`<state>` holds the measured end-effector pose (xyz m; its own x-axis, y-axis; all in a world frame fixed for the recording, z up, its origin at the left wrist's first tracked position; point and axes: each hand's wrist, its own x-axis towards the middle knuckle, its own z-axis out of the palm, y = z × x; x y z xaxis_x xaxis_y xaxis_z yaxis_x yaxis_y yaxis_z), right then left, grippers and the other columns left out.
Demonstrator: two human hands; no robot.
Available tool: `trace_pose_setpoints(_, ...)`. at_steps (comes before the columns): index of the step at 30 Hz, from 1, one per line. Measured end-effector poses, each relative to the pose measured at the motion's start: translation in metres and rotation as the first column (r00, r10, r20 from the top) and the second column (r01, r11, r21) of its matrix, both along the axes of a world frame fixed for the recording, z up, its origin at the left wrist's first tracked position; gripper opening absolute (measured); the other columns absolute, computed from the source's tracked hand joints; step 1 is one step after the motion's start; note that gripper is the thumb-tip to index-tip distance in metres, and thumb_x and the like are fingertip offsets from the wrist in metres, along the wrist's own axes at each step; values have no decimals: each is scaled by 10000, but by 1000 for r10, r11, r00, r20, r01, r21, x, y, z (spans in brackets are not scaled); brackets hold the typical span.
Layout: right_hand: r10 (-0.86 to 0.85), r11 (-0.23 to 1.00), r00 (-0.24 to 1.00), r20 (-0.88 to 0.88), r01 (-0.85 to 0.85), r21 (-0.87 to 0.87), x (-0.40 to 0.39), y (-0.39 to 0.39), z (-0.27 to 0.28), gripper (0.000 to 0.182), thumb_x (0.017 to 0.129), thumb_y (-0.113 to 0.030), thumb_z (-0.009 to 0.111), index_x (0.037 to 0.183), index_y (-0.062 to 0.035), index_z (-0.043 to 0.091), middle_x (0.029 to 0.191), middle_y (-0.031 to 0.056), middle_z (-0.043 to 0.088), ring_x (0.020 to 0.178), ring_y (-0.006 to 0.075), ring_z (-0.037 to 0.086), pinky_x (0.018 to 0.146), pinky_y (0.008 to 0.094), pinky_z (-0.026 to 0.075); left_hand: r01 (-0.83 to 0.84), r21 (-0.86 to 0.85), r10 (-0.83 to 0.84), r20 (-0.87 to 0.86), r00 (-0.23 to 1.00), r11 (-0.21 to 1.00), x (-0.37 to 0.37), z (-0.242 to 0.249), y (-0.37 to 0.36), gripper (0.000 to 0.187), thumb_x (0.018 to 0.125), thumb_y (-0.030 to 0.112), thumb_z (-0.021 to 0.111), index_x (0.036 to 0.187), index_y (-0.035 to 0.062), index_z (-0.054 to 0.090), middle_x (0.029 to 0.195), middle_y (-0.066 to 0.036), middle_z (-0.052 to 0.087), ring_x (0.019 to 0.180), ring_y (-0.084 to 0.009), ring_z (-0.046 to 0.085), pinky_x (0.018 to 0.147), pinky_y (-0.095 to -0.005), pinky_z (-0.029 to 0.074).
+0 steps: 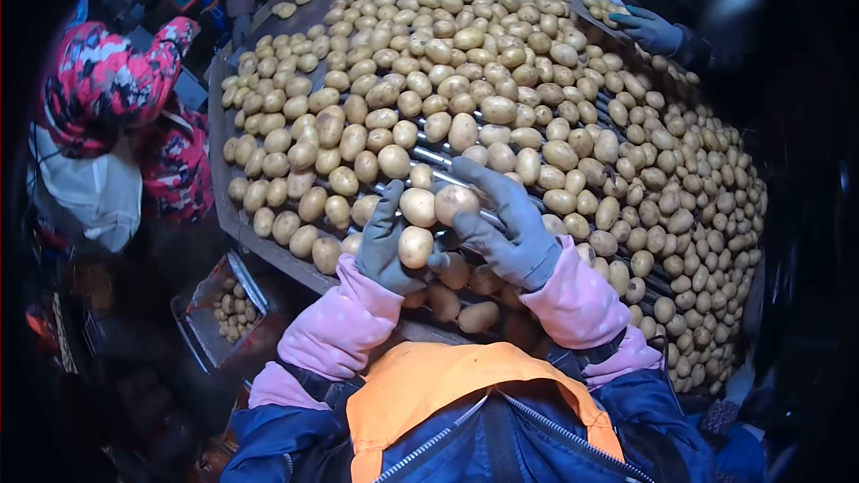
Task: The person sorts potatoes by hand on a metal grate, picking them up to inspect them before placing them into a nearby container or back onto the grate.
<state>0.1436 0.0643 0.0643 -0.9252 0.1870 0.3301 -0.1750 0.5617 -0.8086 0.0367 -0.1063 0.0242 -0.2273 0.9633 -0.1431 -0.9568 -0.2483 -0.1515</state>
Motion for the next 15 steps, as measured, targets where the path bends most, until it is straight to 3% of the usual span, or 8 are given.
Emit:
trace_pose_setpoints(2, 79, 897, 994, 73, -39, -441, 2, -12, 2, 631, 949, -226, 718, 1467, 20, 455, 1303, 189, 624, 1223, 249, 587, 1047, 390, 464, -160, -248, 53, -390, 919, 955, 8, -16, -8, 643, 993, 593, 506, 1396, 93, 546, 1370, -166, 589, 1186, -409, 606, 682, -455, 597)
trace_pose_setpoints(4, -45, 889, 987, 153, 110, -445, 8, -14, 0, 606, 955, -174, 708, 1475, 5, 454, 1361, 177, 594, 1231, 232, 583, 1063, 381, 457, -42, 48, 41, 27, 999, 998, 12, -16, -25, 653, 974, 628, 505, 1369, 112, 564, 1437, -169, 544, 1216, -432, 592, 544, -398, 574)
trace_pose_setpoints(6, -35, 893, 991, 126, 88, -441, 14, 2, -18, 598, 966, -141, 693, 1495, -15, 443, 1386, 164, 583, 1252, 222, 575, 1086, 360, 444, -110, -84, 103, -83, 991, 990, 14, -6, -41, 680, 961, 687, 467, 1392, 169, 557, 1475, -234, 489, 1233, -508, 557, 515, -337, 513)
trace_pose_setpoints(8, -39, 893, 986, 164, 107, -436, 22, 6, -22, 575, 979, -111, 666, 1496, -6, 437, 1403, 159, 570, 1285, 220, 553, 1105, 361, 430, -140, -39, 128, -221, 967, 989, 13, -9, -60, 684, 963, 704, 430, 1401, 188, 527, 1448, -246, 502, 1202, -507, 571, 531, -377, 526)
trace_pose_setpoints(10, 2, 852, 985, 175, 90, -516, 26, 4, -28, 557, 991, -84, 641, 1495, 15, 426, 1422, 155, 554, 1301, 227, 539, 1115, 366, 423, -288, -157, 216, -364, 906, 945, 22, -12, -78, 639, 966, 681, 449, 1331, 165, 542, 1252, -186, 602, 1069, -403, 622, 585, -465, 549)
trace_pose_setpoints(13, 58, 862, 984, 168, 36, -506, 29, 4, -47, 545, 1001, -56, 613, 1500, 29, 412, 1451, 154, 532, 1322, 231, 525, 1116, 368, 430, -363, 91, 371, -84, 925, 927, 26, -25, -106, 542, 963, 568, 555, 1248, 107, 573, 1135, -112, 623, 1003, -262, 632, 600, -481, 566)
trace_pose_setpoints(14, 73, 874, 985, 158, 14, -486, 29, 2, -49, 538, 1003, -51, 607, 1499, 30, 415, 1457, 155, 528, 1326, 232, 521, 1115, 367, 433, -475, 37, 476, -138, 869, 879, 26, -25, -118, 540, 963, 560, 559, 1244, 101, 591, 1142, -119, 632, 1030, -273, 632, 594, -437, 561)
trace_pose_setpoints(15, 54, 927, 972, 229, 37, -373, 30, 6, -46, 467, 1020, -48, 576, 1472, 8, 478, 1391, 101, 585, 1211, 187, 588, 995, 312, 488, -579, -19, 565, -201, 801, 815, 26, -26, -130, 538, 963, 552, 562, 1241, 94, 609, 1148, -126, 642, 1057, -285, 632, 588, -394, 556)
